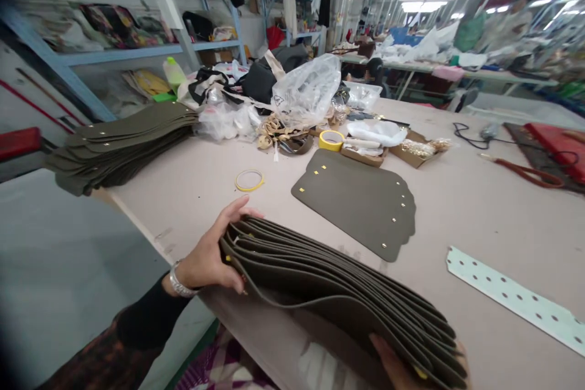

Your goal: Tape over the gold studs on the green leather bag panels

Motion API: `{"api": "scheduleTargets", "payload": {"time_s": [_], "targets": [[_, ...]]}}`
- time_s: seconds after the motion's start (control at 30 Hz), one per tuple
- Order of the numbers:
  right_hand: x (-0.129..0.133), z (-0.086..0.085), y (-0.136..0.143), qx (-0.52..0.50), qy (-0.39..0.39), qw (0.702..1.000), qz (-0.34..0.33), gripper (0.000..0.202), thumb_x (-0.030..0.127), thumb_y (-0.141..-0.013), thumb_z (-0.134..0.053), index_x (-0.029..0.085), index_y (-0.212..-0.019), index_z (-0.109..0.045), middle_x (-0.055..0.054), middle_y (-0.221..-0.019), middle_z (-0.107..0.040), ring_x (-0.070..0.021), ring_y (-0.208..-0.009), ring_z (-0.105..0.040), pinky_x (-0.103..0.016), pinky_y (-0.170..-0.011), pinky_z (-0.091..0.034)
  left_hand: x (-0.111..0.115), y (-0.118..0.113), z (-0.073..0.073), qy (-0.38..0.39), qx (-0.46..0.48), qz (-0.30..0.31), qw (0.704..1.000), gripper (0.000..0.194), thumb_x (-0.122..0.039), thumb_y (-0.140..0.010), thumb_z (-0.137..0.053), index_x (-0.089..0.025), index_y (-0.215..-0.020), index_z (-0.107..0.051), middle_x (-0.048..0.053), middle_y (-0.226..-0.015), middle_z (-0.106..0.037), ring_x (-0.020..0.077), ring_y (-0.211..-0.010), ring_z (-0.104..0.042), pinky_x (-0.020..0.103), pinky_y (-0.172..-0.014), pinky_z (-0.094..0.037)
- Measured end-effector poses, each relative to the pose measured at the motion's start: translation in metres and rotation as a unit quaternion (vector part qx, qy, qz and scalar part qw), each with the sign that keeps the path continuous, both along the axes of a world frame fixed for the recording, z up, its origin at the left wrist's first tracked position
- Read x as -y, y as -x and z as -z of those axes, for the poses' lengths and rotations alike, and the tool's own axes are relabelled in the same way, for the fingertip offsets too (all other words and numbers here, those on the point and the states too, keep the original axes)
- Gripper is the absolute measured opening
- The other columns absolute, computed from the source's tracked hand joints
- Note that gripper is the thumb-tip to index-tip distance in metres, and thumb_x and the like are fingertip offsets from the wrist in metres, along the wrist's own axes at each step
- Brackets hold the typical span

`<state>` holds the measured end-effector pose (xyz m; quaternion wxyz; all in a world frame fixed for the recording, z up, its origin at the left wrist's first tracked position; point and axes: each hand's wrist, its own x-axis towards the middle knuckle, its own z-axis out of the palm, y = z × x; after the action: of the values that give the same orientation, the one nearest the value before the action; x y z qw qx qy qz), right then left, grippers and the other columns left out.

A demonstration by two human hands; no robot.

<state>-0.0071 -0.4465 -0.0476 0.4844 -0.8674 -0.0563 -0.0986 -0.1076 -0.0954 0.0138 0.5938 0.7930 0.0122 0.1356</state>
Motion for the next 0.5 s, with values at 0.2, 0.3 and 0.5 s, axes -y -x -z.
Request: {"api": "scheduleTargets", "payload": {"time_s": [0.2, 0.3, 0.5], "targets": [[-0.008, -0.001, -0.001, -0.005, 0.017, 0.999, 0.033, 0.062, 0.056, -0.057, -0.077, 0.014, -0.1, -0.064, -0.01, -0.094, -0.07, -0.0345, -0.09, -0.065, -0.055, -0.084, -0.051, -0.001, 0.012, 0.001, -0.045, -0.044, 0.001, 0.998, 0.138, -0.046, -0.042, -0.091, -0.025, -0.149, -0.006, 0.017, -0.136, -0.042, 0.0351, -0.121, -0.05, 0.051, -0.107, -0.036], [-0.013, -0.009, -0.005, -0.001, 0.039, 0.999, 0.025, 0.054, 0.056, -0.055, -0.078, 0.015, -0.089, -0.067, -0.009, -0.085, -0.071, -0.0315, -0.08, -0.066, -0.048, -0.075, -0.054, 0.002, 0.012, 0.005, -0.066, -0.05, -0.065, 0.994, 0.119, -0.035, -0.059, -0.085, -0.025, -0.149, -0.006, 0.014, -0.129, -0.049, 0.0297, -0.112, -0.058, 0.047, -0.099, -0.046], [-0.024, -0.041, -0.007, -0.045, -0.014, 0.999, 0.014, 0.054, 0.056, -0.054, -0.079, 0.019, -0.092, -0.069, -0.007, -0.089, -0.073, -0.031, -0.084, -0.067, -0.045, -0.073, -0.056, 0.003, -0.007, -0.008, -0.034, -0.083, -0.099, 0.991, 0.091, -0.031, -0.068, -0.077, -0.024, -0.142, -0.026, 0.007, -0.113, -0.064, 0.0247, -0.097, -0.066, 0.041, -0.092, -0.053]]}}
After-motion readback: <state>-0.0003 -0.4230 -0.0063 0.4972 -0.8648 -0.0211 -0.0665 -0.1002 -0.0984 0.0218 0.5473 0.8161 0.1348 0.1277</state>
